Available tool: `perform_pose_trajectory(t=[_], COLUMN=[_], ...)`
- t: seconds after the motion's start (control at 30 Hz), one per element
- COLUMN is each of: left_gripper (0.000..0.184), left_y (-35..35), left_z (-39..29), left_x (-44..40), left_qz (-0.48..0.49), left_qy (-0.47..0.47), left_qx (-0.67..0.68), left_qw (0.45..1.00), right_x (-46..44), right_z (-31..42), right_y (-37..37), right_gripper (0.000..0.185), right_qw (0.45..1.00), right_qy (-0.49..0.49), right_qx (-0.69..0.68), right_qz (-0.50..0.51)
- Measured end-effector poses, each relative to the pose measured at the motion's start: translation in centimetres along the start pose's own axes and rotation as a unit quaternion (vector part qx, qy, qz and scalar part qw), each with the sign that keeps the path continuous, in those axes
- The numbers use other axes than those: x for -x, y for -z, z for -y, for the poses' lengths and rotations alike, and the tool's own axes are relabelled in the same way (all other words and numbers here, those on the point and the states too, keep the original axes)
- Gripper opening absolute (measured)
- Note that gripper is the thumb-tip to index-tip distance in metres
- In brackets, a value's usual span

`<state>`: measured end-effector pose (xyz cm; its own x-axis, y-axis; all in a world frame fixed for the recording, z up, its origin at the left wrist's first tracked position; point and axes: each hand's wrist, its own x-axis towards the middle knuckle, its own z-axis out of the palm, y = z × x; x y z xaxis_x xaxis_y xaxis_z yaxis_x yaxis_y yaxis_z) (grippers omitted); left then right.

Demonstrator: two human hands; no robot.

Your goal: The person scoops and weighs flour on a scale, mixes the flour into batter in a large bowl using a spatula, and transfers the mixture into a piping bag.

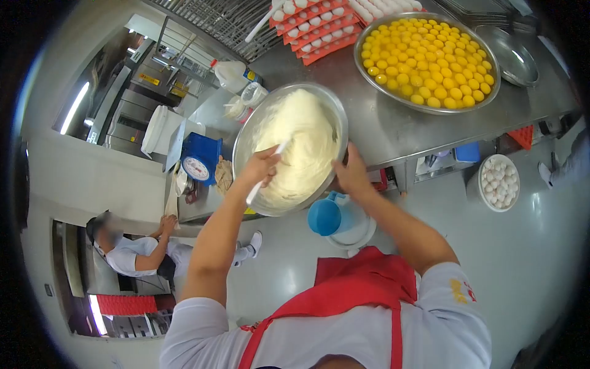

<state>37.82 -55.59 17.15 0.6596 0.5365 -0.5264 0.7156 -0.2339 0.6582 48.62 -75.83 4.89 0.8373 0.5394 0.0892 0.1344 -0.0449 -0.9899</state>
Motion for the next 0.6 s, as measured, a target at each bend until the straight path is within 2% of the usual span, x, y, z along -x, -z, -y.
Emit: perform_pose_trajectory(t=[0.03, 0.07, 0.1, 0.13, 0.2, 0.27, 0.3, 0.33, 0.4, 0.43, 0.47, 0.5, 0.53, 0.6], left_gripper=[0.049, 0.051, 0.052, 0.052, 0.053, 0.053, 0.054, 0.054, 0.053, 0.053, 0.049, 0.048, 0.046, 0.045], left_y=[1.5, 2.7, 3.4, 3.1, 0.6, -2.0, -1.9, -0.8, 1.9, 3.4, 4.8, 4.7, 4.5, 0.0], left_z=[2.3, 6.6, 9.2, 8.9, 4.9, 1.2, 0.1, -0.1, 1.1, 4.5, 9.7, 10.3, 10.9, 2.6], left_x=[-0.5, -1.1, -1.1, -0.5, 0.9, 2.2, 1.9, -0.4, -0.3, -0.3, -0.5, 0.0, 0.4, 3.3], left_qz=[0.003, -0.063, -0.125, -0.124, -0.03, 0.063, 0.108, 0.083, 0.026, 0.022, -0.064, -0.098, -0.145, 0.014], left_qy=[-0.007, -0.122, -0.223, -0.22, -0.147, -0.063, -0.023, -0.006, -0.06, -0.06, -0.195, -0.26, -0.318, -0.117], left_qx=[0.001, -0.186, -0.367, -0.369, -0.253, -0.124, -0.061, 0.023, -0.01, -0.011, -0.185, -0.267, -0.347, -0.277], left_qw=[1.0, 0.973, 0.894, 0.895, 0.956, 0.988, 0.992, 0.996, 0.998, 0.998, 0.961, 0.923, 0.87, 0.954], right_x=[1.7, 1.0, 0.6, -0.2, -4.4, -6.1, -4.8, -2.0, 1.9, 1.6, 1.3, 1.1, -0.8, -5.5], right_z=[-0.9, 0.1, 1.6, 2.4, 0.1, -1.6, -2.1, -1.9, -0.7, -0.5, -0.4, -0.2, 0.4, 1.4], right_y=[-1.1, -0.2, 0.8, 1.3, 1.7, 0.5, -0.7, -1.7, -3.1, -2.8, -2.3, -1.7, -0.6, 1.8], right_gripper=[0.054, 0.054, 0.055, 0.056, 0.054, 0.05, 0.043, 0.043, 0.039, 0.039, 0.037, 0.035, 0.035, 0.035], right_qw=[0.997, 0.997, 0.983, 0.951, 0.954, 0.965, 0.994, 0.995, 0.993, 0.993, 0.991, 0.986, 0.986, 0.94], right_qy=[-0.011, -0.006, -0.111, -0.215, -0.2, -0.1, 0.004, 0.005, -0.006, -0.004, -0.056, -0.107, -0.107, -0.177], right_qx=[-0.08, -0.075, -0.146, -0.217, -0.22, -0.211, -0.104, -0.102, -0.066, -0.068, -0.098, -0.126, -0.125, -0.259], right_qz=[-0.006, -0.007, 0.024, 0.054, 0.039, 0.121, 0.018, 0.02, -0.101, -0.099, -0.066, -0.032, -0.03, 0.135])
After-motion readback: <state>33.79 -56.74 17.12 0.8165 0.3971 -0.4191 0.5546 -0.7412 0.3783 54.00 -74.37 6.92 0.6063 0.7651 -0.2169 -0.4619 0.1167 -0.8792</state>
